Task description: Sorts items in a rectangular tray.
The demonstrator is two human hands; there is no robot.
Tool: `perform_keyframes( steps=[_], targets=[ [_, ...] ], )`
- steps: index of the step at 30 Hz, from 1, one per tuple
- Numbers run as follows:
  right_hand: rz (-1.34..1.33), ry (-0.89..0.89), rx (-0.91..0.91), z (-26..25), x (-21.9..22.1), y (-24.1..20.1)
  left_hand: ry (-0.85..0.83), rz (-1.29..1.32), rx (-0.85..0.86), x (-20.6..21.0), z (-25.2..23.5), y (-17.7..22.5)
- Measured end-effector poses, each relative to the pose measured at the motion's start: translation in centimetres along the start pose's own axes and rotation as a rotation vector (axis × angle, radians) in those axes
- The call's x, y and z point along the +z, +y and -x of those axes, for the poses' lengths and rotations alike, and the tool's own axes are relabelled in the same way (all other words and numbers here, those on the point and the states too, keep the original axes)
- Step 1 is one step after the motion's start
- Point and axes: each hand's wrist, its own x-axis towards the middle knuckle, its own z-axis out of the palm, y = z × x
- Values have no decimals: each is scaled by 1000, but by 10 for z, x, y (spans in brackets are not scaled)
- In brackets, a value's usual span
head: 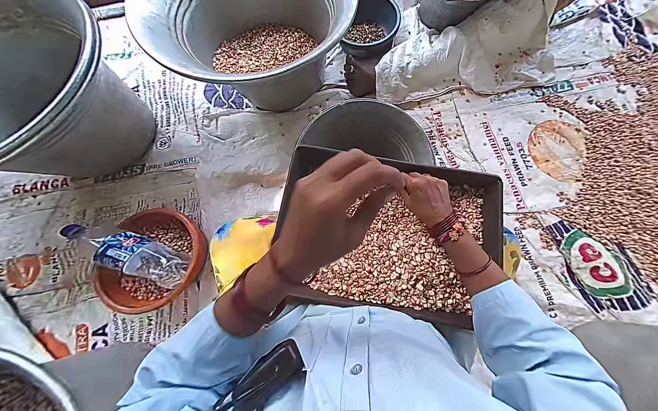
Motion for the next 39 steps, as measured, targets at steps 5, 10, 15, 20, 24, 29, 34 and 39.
perform_keyframes(
  steps=[5,10,15,20,24,29,34,39],
  targets=[
    [-3,36,-10,1,9,5,-471,-185,-136,110,25,-82],
    [20,115,-46,3,18,13,-605,-323,-72,138,29,-90],
    [56,131,-67,3,27,12,-485,-255,-117,135,36,-101],
    [-139,-16,125,4,-4,8,-394,57,-568,113,26,-93],
    [-152,-152,165,11,-32,10,-620,-56,-397,131,31,-91],
    [-107,-390,180,26,-50,-5,-672,-158,-260,144,30,-89],
    [-74,-369,132,34,-32,-8,-689,-123,-376,142,23,-89],
    [-137,-262,81,40,-23,-2,-558,448,-839,122,20,-76]
  ],
)
